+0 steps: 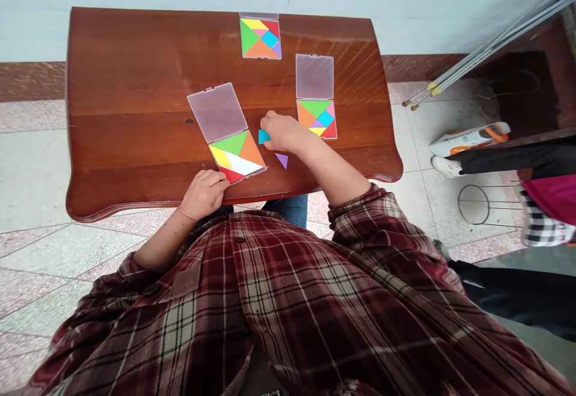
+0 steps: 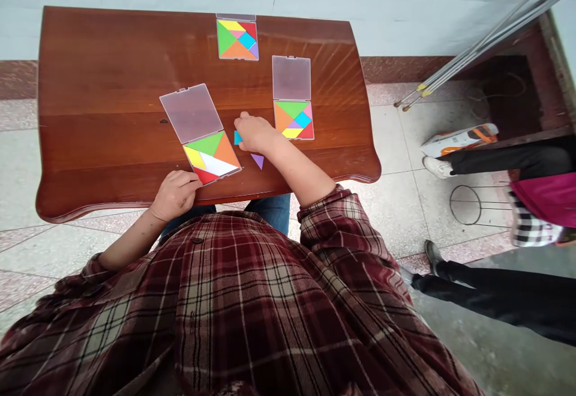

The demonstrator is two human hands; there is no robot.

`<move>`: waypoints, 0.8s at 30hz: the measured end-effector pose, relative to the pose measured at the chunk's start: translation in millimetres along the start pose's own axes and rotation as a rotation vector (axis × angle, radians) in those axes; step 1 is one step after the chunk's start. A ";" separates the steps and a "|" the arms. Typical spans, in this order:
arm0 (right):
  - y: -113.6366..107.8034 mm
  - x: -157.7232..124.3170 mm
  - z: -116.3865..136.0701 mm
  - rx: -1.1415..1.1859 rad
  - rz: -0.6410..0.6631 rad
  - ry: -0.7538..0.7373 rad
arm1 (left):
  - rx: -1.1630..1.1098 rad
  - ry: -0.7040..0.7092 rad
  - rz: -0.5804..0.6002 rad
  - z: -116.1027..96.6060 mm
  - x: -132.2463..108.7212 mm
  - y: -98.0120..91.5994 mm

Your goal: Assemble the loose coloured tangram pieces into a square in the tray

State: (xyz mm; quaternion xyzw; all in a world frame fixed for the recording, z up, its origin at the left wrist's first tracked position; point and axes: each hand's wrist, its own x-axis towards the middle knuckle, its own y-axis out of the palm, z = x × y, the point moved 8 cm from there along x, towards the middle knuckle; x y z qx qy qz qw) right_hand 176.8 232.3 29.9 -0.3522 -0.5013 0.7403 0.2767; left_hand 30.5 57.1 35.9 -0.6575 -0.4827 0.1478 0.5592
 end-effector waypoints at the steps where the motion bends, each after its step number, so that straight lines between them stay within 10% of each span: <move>1: 1.8 -1.0 -3.3 -0.016 -0.002 0.023 | -0.006 -0.004 0.002 0.3 -0.2 0.4; 8: -12.8 -32.4 9.9 0.022 -0.057 0.207 | 0.013 0.006 -0.014 -2.1 0.3 -1.4; 15: 7.9 -66.8 81.2 0.001 -0.002 0.109 | 0.002 -0.001 -0.015 -2.8 1.5 -0.5; 24: 17.4 -63.7 94.8 -0.043 -0.038 0.107 | 0.017 0.007 -0.014 -3.0 1.0 2.5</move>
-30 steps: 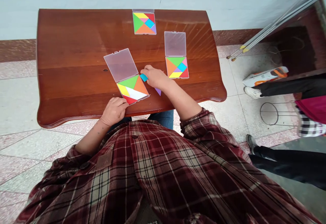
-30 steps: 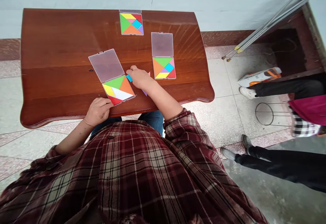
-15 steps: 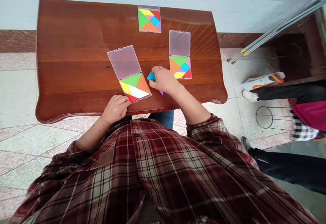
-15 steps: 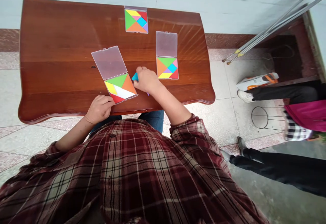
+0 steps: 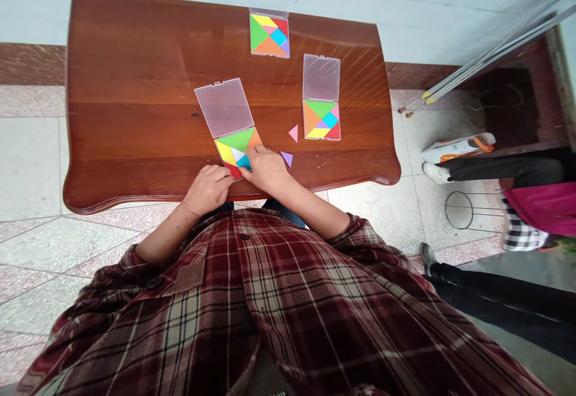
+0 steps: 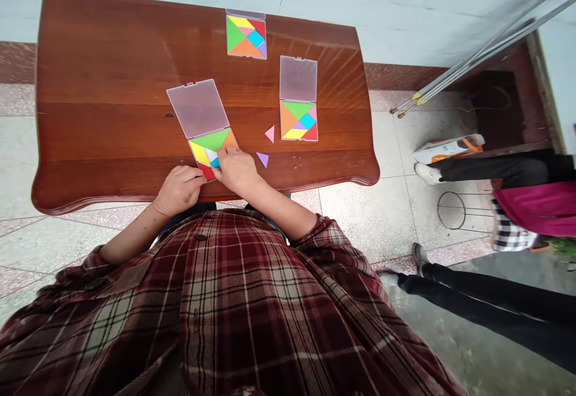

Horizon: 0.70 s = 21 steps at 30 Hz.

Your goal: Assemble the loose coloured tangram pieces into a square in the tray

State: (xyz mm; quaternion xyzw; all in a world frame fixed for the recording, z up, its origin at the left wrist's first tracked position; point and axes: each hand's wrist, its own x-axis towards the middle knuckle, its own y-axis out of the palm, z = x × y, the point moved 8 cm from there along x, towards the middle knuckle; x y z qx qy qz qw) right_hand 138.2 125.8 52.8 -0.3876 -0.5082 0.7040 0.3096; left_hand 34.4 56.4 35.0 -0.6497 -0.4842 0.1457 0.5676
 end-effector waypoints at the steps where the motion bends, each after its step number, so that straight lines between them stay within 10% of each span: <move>1: -1.0 -0.2 -1.2 0.004 -0.002 -0.005 | 0.005 -0.004 0.003 0.3 -0.1 0.5; 21: 6.0 -7.3 -11.9 0.128 0.034 -0.082 | 0.025 -0.016 0.001 -0.6 1.1 -1.8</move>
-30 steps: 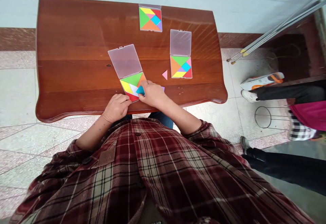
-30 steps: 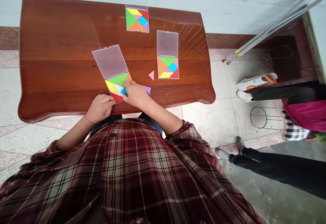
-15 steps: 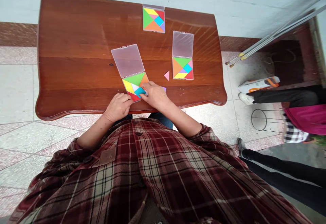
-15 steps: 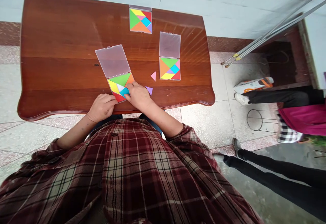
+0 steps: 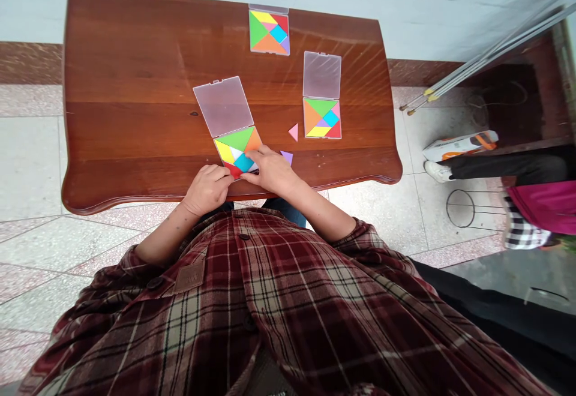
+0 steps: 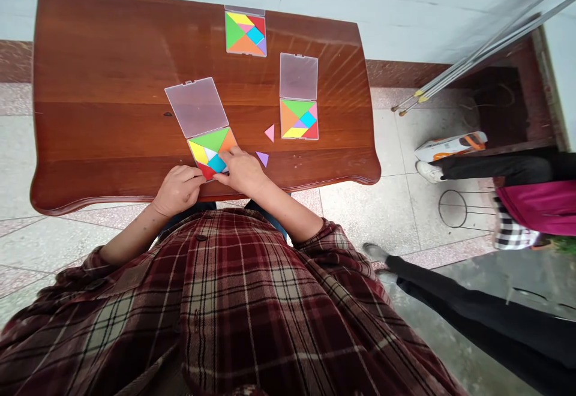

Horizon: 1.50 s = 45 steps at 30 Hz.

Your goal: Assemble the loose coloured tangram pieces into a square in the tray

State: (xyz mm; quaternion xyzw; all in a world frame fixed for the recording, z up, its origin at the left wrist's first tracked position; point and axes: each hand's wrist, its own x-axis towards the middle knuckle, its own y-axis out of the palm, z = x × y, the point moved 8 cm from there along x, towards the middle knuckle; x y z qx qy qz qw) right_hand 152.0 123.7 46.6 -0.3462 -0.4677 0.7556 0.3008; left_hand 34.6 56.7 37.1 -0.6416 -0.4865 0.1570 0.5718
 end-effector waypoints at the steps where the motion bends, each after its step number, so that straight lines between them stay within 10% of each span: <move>1: -0.3 0.0 -0.2 -0.006 -0.002 0.005 | -0.002 0.005 -0.005 -0.5 0.1 -0.7; 45: 3.2 -2.7 -5.3 0.057 -0.017 0.100 | -0.011 -0.082 -0.029 7.1 0.7 -3.1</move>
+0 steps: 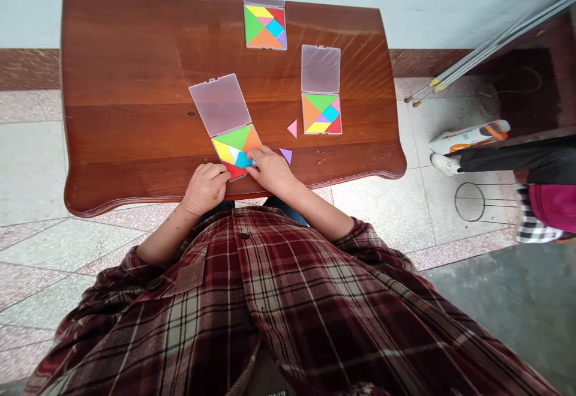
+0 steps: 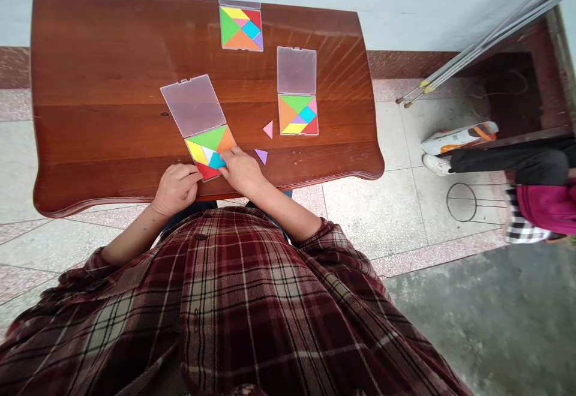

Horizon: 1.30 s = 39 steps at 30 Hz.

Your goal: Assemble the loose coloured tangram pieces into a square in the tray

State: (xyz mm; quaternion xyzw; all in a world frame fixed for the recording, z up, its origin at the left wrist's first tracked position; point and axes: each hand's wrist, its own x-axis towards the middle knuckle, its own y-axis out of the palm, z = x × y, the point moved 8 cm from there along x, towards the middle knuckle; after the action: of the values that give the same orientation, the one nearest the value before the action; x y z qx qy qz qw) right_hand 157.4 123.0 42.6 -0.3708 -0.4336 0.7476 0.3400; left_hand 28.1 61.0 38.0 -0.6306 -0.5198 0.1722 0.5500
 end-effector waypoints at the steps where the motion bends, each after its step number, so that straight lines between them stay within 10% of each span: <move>1: 0.1 0.0 0.3 0.007 0.004 0.002 | 0.001 0.009 -0.005 -0.4 -0.2 -0.3; 22: 0.4 -2.9 -7.8 0.102 -0.037 -0.049 | 0.127 0.004 -0.116 3.3 -1.5 -8.0; 29: -41.5 -12.3 -66.4 0.130 -0.207 0.182 | 0.054 -0.103 -0.086 14.0 -4.7 -4.0; 39: -25.9 -22.9 -95.9 0.044 -0.135 0.347 | -0.015 -0.065 0.063 -9.0 25.8 -4.0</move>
State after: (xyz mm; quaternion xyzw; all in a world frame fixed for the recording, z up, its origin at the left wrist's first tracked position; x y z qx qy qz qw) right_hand 254.9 152.2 38.4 -0.4567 -0.3757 0.6573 0.4671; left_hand 43.7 77.6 53.7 -0.6449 -0.5185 0.2059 0.5224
